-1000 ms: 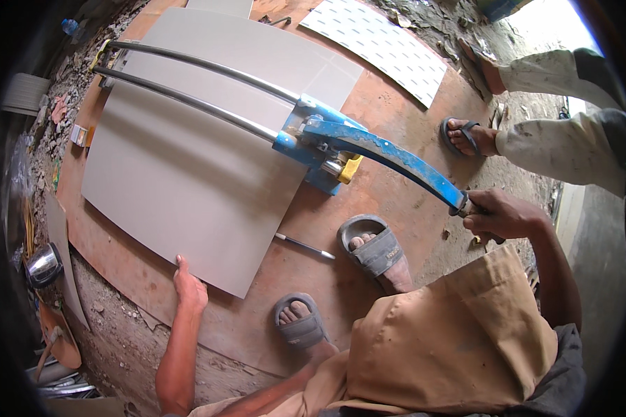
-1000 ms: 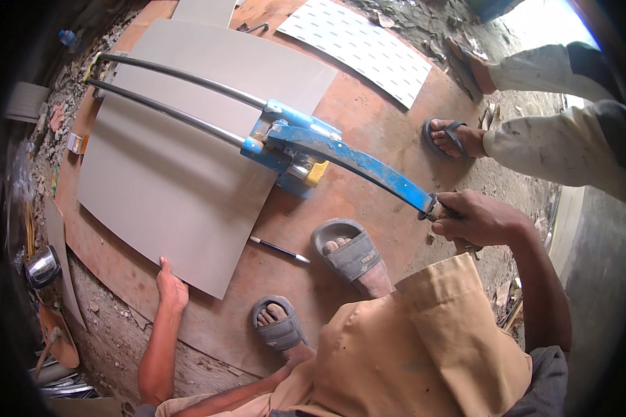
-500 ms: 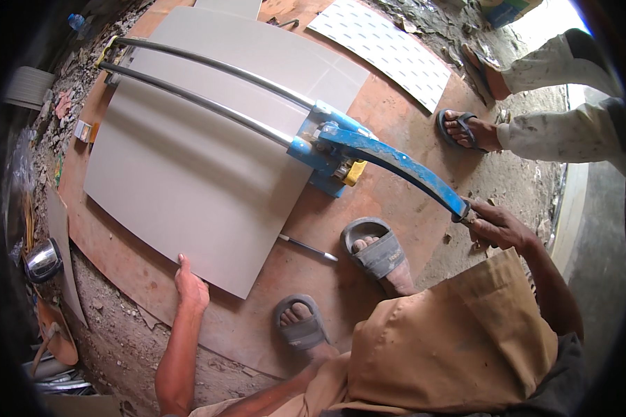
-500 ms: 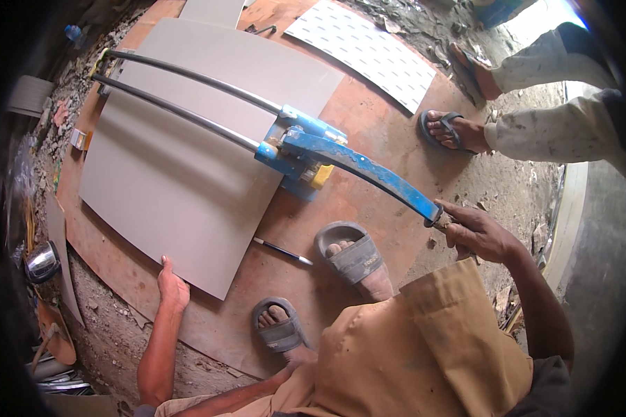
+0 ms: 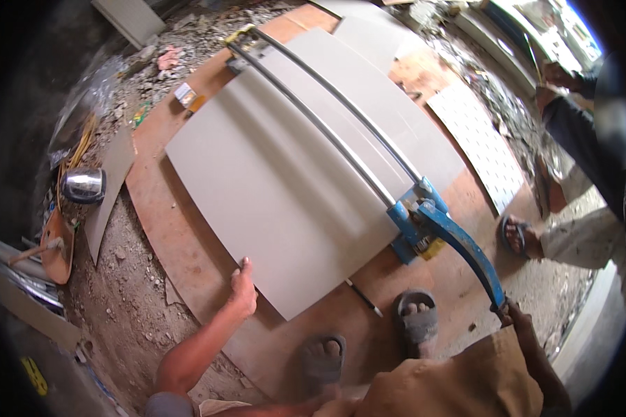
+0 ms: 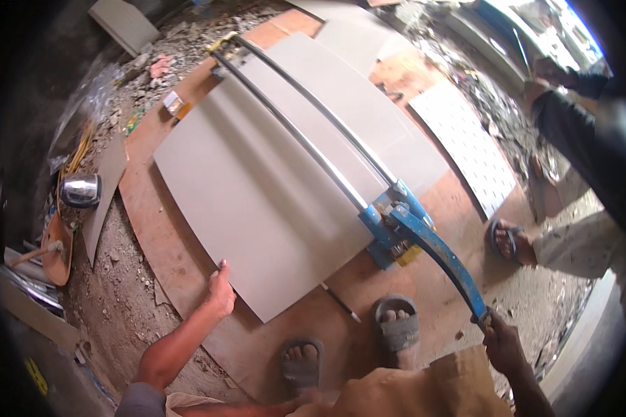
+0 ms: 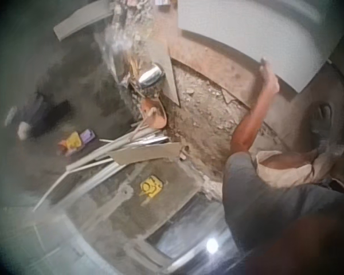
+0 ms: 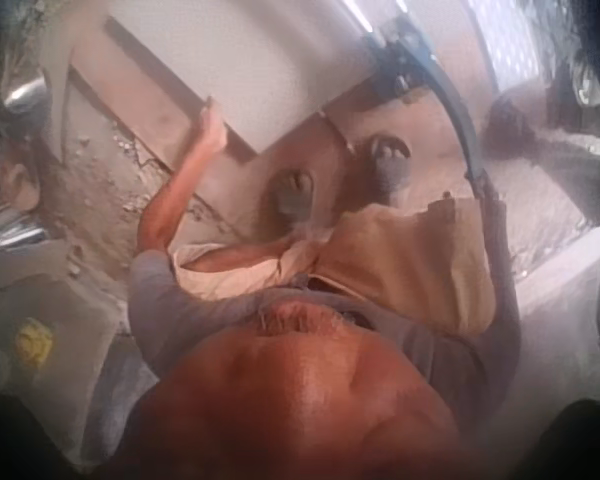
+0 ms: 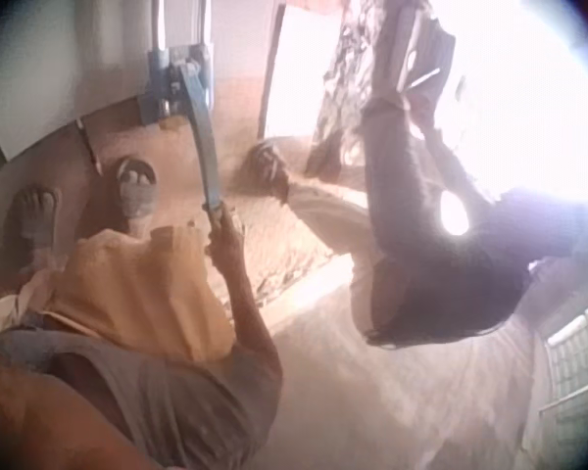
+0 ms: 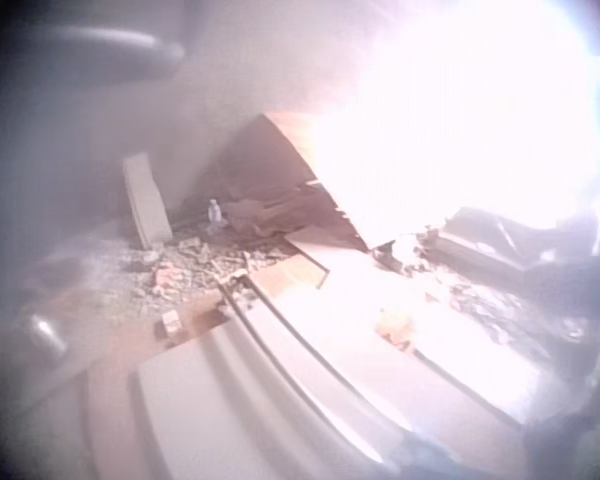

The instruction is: The person measures a large ceramic tile with a tape measure and marks it with a pencil. They then position the tile on a manual tile cutter and use the handle to score and snap the tile into two pieces. Finally, they handle a smaller, patterned tile and place it on the cutter.

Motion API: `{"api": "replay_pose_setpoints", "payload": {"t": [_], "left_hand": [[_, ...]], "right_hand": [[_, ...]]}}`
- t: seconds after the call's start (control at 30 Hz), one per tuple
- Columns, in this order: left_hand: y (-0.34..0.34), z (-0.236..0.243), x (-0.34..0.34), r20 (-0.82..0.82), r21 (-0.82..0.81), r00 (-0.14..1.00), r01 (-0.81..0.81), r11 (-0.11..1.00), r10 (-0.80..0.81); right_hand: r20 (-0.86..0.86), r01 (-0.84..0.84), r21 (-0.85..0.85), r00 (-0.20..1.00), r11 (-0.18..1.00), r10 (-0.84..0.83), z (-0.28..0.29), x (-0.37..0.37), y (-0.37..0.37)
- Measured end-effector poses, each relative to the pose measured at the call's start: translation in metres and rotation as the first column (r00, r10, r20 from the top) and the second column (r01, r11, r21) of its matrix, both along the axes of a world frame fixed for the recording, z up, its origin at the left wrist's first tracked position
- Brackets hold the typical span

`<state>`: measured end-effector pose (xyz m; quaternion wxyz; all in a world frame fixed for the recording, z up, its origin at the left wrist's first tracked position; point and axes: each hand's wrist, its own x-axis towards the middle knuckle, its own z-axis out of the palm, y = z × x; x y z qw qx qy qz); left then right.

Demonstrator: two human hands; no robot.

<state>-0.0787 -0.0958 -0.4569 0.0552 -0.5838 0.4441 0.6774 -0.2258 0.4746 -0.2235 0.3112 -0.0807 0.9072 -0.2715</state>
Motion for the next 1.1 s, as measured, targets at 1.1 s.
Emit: {"api": "replay_pose_setpoints", "payload": {"t": [1.1], "left_hand": [[-0.010,-0.024,-0.001,-0.142,-0.002,0.990,0.013,1.000,-0.013]], "right_hand": [[-0.156,-0.386,0.067,0.907,0.920,0.391,0.061,-0.258,-0.370]]}}
